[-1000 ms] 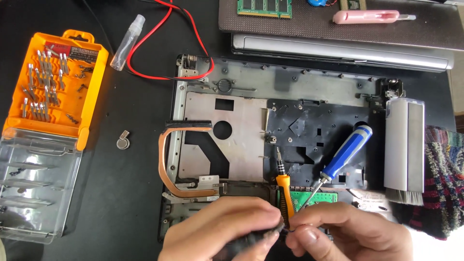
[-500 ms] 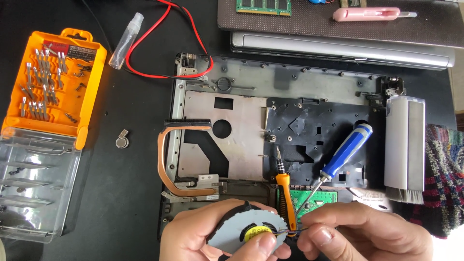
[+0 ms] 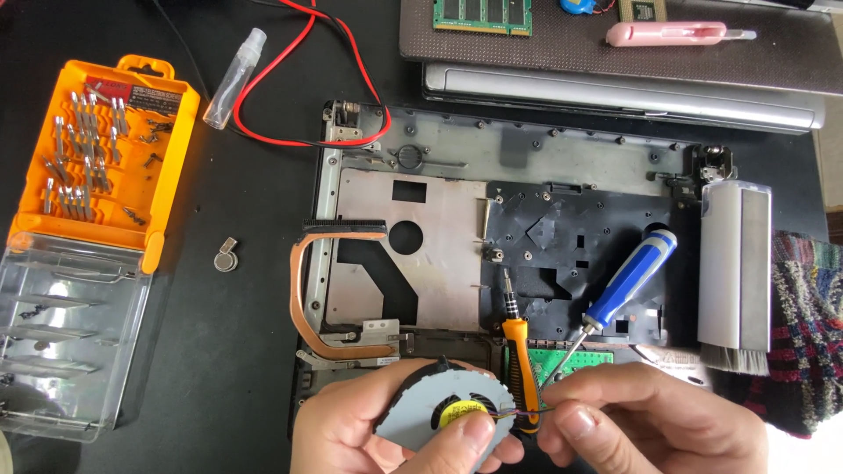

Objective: Disassembling a laptop cooling fan housing, inspecting the internal fan, and testing components with a multimeter.

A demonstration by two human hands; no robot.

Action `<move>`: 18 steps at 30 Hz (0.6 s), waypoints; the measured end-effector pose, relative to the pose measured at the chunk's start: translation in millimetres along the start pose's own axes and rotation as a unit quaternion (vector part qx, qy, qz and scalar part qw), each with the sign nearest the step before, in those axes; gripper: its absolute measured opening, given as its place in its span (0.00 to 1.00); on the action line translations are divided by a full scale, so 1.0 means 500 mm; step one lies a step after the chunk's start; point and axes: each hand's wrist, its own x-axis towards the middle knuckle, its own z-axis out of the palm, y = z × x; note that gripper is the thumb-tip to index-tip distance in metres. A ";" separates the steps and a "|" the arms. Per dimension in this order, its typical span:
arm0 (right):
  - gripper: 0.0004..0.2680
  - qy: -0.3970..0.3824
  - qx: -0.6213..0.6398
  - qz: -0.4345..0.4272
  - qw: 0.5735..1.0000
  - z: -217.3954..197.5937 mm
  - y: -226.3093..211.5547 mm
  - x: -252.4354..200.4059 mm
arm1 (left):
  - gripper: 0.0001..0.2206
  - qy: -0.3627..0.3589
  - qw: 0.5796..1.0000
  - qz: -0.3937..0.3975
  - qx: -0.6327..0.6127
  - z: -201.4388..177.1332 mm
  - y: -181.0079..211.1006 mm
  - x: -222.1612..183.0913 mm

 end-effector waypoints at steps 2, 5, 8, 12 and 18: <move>0.06 -0.004 -0.001 -0.007 1.000 0.002 0.000 0.003 | 0.12 0.009 1.000 0.010 -0.006 0.001 -0.002 0.000; 0.06 -0.016 0.009 -0.004 1.000 0.003 -0.005 0.011 | 0.12 0.020 0.999 0.028 0.031 0.001 0.002 0.003; 0.07 -0.048 0.041 0.033 0.997 0.005 -0.015 0.016 | 0.14 0.047 0.985 0.050 0.155 -0.004 0.009 0.001; 0.06 -0.051 0.056 0.076 0.994 -0.005 -0.004 0.025 | 0.12 0.008 0.948 -0.044 0.314 -0.017 0.054 0.006; 0.05 0.026 -0.015 0.012 0.999 0.015 -0.030 0.046 | 0.21 -0.116 0.942 -0.206 0.239 -0.036 0.113 0.019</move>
